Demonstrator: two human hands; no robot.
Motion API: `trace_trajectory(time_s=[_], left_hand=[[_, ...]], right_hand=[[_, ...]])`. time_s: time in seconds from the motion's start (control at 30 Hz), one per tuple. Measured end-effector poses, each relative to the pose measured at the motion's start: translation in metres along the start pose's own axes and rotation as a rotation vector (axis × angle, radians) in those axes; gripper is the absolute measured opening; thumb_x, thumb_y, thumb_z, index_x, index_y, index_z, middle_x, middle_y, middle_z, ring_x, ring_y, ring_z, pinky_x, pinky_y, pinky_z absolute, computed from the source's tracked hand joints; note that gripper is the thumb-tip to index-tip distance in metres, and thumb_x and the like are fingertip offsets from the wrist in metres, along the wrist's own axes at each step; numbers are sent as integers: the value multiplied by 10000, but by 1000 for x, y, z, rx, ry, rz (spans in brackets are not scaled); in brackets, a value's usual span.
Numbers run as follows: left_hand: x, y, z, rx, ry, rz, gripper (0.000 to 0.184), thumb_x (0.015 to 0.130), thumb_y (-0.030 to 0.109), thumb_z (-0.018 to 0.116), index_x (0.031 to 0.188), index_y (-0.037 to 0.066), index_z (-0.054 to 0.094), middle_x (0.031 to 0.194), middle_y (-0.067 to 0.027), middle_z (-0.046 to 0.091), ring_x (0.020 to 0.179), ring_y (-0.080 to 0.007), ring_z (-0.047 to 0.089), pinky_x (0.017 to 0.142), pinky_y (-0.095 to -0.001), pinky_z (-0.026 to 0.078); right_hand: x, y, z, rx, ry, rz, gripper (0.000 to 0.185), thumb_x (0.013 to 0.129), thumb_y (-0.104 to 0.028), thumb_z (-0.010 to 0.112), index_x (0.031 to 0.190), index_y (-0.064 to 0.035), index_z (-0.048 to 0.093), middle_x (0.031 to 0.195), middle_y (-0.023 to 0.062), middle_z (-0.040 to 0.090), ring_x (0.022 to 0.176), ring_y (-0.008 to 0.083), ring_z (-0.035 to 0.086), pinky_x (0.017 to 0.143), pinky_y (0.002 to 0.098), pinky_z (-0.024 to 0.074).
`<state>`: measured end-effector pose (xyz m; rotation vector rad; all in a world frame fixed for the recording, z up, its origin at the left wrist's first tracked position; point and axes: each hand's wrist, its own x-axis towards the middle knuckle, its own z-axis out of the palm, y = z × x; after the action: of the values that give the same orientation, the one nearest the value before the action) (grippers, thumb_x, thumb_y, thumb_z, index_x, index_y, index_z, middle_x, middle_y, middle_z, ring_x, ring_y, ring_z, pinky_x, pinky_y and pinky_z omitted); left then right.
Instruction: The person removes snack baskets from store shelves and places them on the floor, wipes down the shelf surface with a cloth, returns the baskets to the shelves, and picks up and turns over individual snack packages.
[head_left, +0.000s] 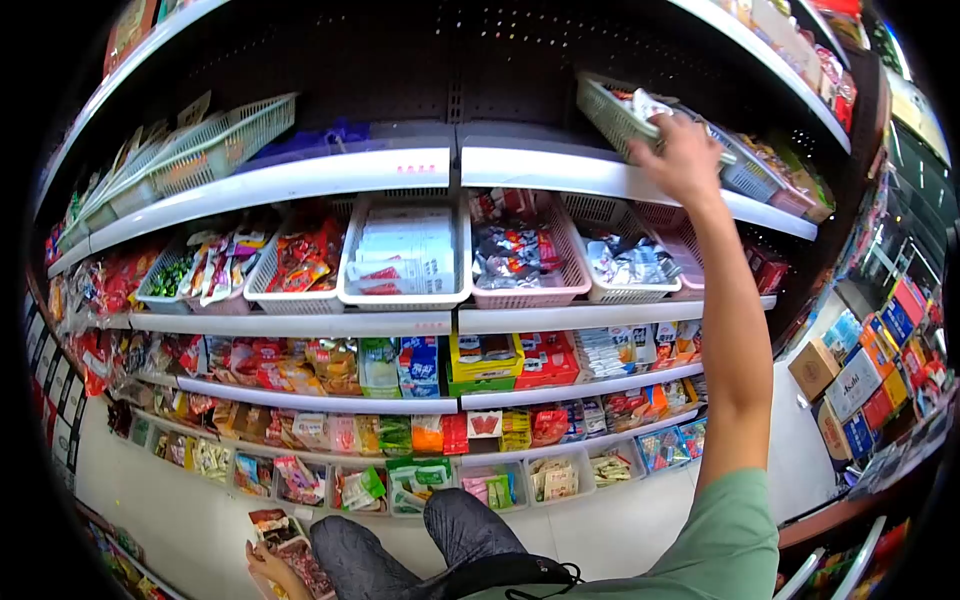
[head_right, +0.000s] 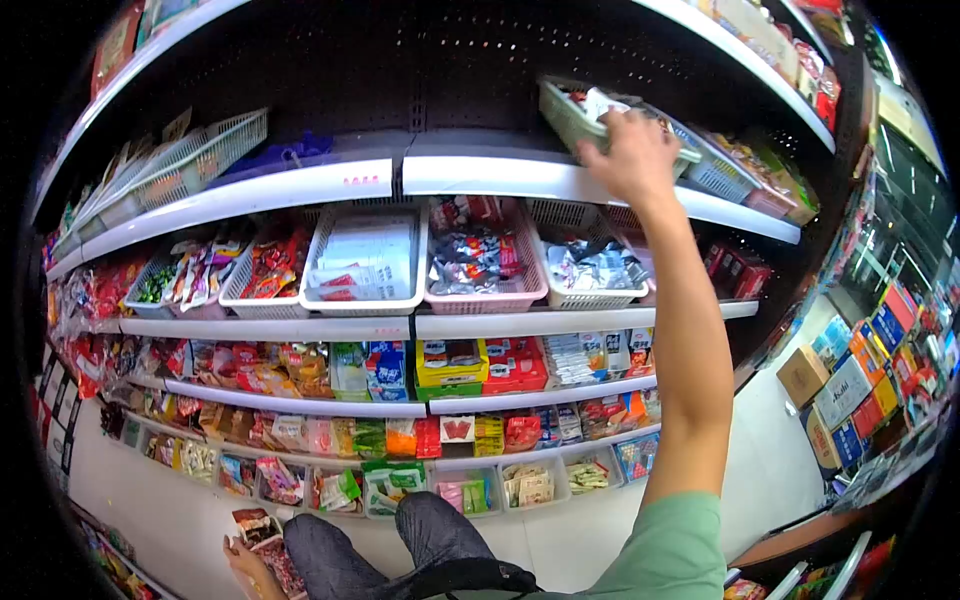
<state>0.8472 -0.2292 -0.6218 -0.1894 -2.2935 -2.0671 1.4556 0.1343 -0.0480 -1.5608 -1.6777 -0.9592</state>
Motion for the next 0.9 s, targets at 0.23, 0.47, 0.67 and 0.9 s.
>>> trace_trajectory(time_s=[0.23,0.47,0.67,0.9], left_hand=[[-43,71,24,-222,-92,-61,355,926,180,500,1250,42,455,738,-18,519,566,-70,454,473,-200,375],[-50,89,21,-156,-167,37,347,932,180,495,1257,66,452,821,-24,549,637,-76,489,455,-208,404],[-82,136,41,-283,-312,59,335,914,140,517,1225,24,467,836,-25,552,658,-77,496,536,-195,413],[-114,167,52,-255,-455,201,249,903,103,517,1130,2,538,932,-36,584,800,-99,557,673,-215,461]], right_hand=[[26,8,-3,243,80,-20,366,736,-368,687,945,-76,613,950,89,591,948,295,533,800,483,362],[28,0,-41,417,91,-122,364,732,-366,696,846,-36,594,835,115,597,814,299,576,711,441,396],[-2,-26,-65,820,72,-242,315,754,-254,710,850,13,574,743,100,542,678,194,516,601,320,415],[-70,-70,-118,1002,245,-626,223,672,-93,701,756,3,519,728,56,451,682,160,427,593,257,336]])
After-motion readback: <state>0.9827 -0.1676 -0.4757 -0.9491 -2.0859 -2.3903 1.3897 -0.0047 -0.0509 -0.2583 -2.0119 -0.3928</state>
